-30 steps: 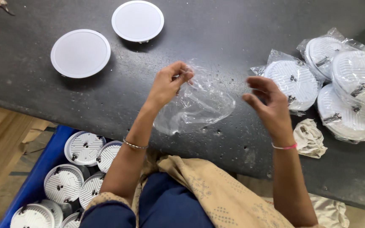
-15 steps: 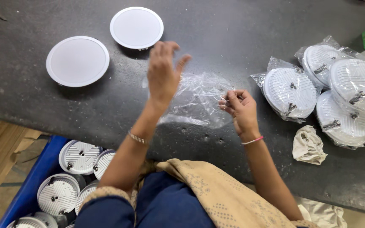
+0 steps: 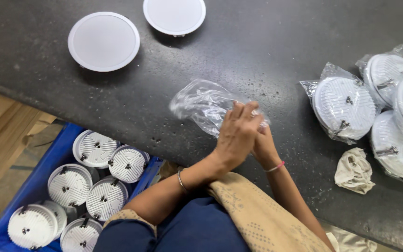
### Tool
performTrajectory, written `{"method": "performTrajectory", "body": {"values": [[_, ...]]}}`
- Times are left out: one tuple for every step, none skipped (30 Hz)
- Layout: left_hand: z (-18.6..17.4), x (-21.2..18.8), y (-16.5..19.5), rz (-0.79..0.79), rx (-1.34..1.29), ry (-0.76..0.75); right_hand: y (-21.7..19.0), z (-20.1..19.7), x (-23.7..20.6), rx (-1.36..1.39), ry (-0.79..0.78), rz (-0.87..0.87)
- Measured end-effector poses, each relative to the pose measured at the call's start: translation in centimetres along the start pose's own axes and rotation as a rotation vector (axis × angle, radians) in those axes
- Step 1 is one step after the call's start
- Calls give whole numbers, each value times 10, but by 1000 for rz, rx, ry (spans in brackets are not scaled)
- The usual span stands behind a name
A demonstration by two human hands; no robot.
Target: The person wraps round LED panel lights in clear plastic bags one at a time at a workbench, pressing each light into a bag and folding the plastic around it. Wrapped lights are stacked on the bench and placed into a blue plastic crate, with occasional empty bags retrieved from a sack on the floor.
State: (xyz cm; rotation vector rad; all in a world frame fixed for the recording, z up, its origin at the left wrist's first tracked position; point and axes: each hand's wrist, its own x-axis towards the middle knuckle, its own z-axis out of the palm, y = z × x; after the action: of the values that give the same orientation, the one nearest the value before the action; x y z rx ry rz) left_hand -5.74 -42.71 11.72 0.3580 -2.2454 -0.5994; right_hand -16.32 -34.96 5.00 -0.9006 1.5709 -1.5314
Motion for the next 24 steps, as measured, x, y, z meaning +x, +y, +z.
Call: {"method": "performTrajectory", "body": {"values": [[-1, 0, 5, 31, -8, 32, -3, 4, 6, -304, -12, -55], [-3, -1, 11, 10, -81, -62, -6, 9, 11, -175, 2, -60], [-6, -6, 19, -11, -155, -158, -9, 14, 18, -45, 14, -64], [-10, -10, 26, -31, -227, -252, -13, 18, 23, 85, 25, -70], [-14, -15, 33, -32, -266, -306, -17, 21, 29, -221, 60, -122], [-18, -20, 40, -33, -306, -363, -21, 25, 33, -527, 97, -173], [-20, -22, 45, -35, -349, -421, -24, 27, 36, -834, 133, -218], [-22, -21, 45, -42, -378, -429, -28, 28, 39, -850, 133, -88], [-25, -20, 43, -49, -407, -438, -31, 28, 43, -864, 131, 42], [-28, -20, 41, -58, -436, -452, -33, 27, 45, -873, 125, 178], [-33, -21, 35, -32, -532, -500, -35, 27, 47, -755, 135, 128], [-39, -22, 24, -3, -629, -548, -37, 24, 49, -639, 145, 78], [-45, -21, 11, 27, -726, -593, -37, 22, 50, -525, 155, 28], [-48, -21, -3, -116, -655, -426, -38, 19, 49, -468, 114, -44], [-51, -21, -19, -257, -581, -262, -37, 17, 49, -410, 73, -115], [-55, -19, -44, -269, -268, 1, -35, 15, 47, -350, 30, -179], [-60, -17, -74, -264, 48, 258, -33, 13, 47, -304, -7, -139], [-64, -17, -100, -370, -99, 199, -30, 12, 47, -258, -45, -97], [-64, -21, -120, -477, -247, 140, -26, 12, 48, -212, -84, -54], [-56, -25, -133, -614, -383, 57, -22, 11, 49, -161, -104, -61], [-49, -30, -144, -747, -519, -29, -18, 10, 49, -111, -124, -67], [-46, -35, -155, -876, -656, -120, -13, 8, 50, -62, -146, -72], [-48, -38, -168, -841, -501, -14, -8, 6, 51, -401, -164, -242], [-54, -41, -182, -802, -343, 90, -4, 4, 51, -738, -178, -412]]}}
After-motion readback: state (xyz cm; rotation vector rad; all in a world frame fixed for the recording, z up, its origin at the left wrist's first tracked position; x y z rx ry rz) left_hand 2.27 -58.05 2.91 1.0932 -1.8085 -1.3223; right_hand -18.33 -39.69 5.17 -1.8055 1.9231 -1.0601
